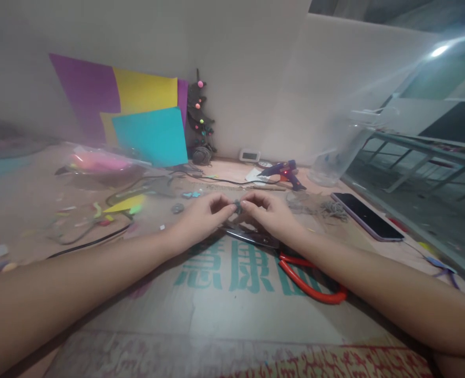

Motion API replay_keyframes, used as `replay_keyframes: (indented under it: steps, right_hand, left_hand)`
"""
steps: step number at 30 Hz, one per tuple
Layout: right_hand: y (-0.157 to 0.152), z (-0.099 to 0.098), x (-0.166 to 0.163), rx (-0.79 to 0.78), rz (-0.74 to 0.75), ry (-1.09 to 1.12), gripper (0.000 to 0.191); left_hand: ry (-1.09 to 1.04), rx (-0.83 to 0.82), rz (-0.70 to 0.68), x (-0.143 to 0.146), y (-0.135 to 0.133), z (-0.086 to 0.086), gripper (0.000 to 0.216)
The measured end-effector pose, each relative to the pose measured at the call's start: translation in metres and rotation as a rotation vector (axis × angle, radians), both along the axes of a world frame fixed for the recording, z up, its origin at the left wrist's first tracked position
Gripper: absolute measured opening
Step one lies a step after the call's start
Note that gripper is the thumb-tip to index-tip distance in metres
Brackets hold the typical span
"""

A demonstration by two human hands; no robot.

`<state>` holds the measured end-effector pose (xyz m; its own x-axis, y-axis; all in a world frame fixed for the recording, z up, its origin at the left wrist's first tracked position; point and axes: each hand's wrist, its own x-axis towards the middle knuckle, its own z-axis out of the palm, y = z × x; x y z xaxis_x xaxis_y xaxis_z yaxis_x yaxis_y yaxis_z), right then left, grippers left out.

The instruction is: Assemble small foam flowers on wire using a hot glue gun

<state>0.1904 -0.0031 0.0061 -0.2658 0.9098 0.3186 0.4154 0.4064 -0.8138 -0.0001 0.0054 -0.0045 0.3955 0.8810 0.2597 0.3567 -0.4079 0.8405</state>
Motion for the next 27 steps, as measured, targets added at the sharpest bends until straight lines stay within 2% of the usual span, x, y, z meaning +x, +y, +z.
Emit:
replay_keyframes:
  steps: [4, 10, 16, 22, 27]
  right_hand:
    - [0.0001, 0.0014, -0.0003, 0.036, -0.018, -0.049, 0.017]
    - [0.0005, 0.0002, 0.0004, 0.003, -0.036, -0.017, 0.02]
    - [0.0004, -0.0004, 0.0008, 0.014, -0.027, -0.024, 0.021]
    - [0.0047, -0.0046, 0.005, 0.059, -0.022, -0.026, 0.031]
    - [0.0041, -0.0049, 0.0027, -0.03, 0.026, 0.064, 0.025]
  left_hand:
    - [0.006, 0.033, -0.003, -0.0008, 0.0011, -0.0016, 0.026]
    - [-0.028, -0.004, -0.052, -0.002, 0.002, -0.0028, 0.034]
    - [-0.006, -0.025, -0.038, -0.0005, -0.0007, 0.0002, 0.025]
    - [-0.019, -0.063, -0.012, 0.0012, -0.0025, 0.0035, 0.024]
    - [-0.036, -0.022, -0.011, 0.0015, -0.0009, 0.0033, 0.023]
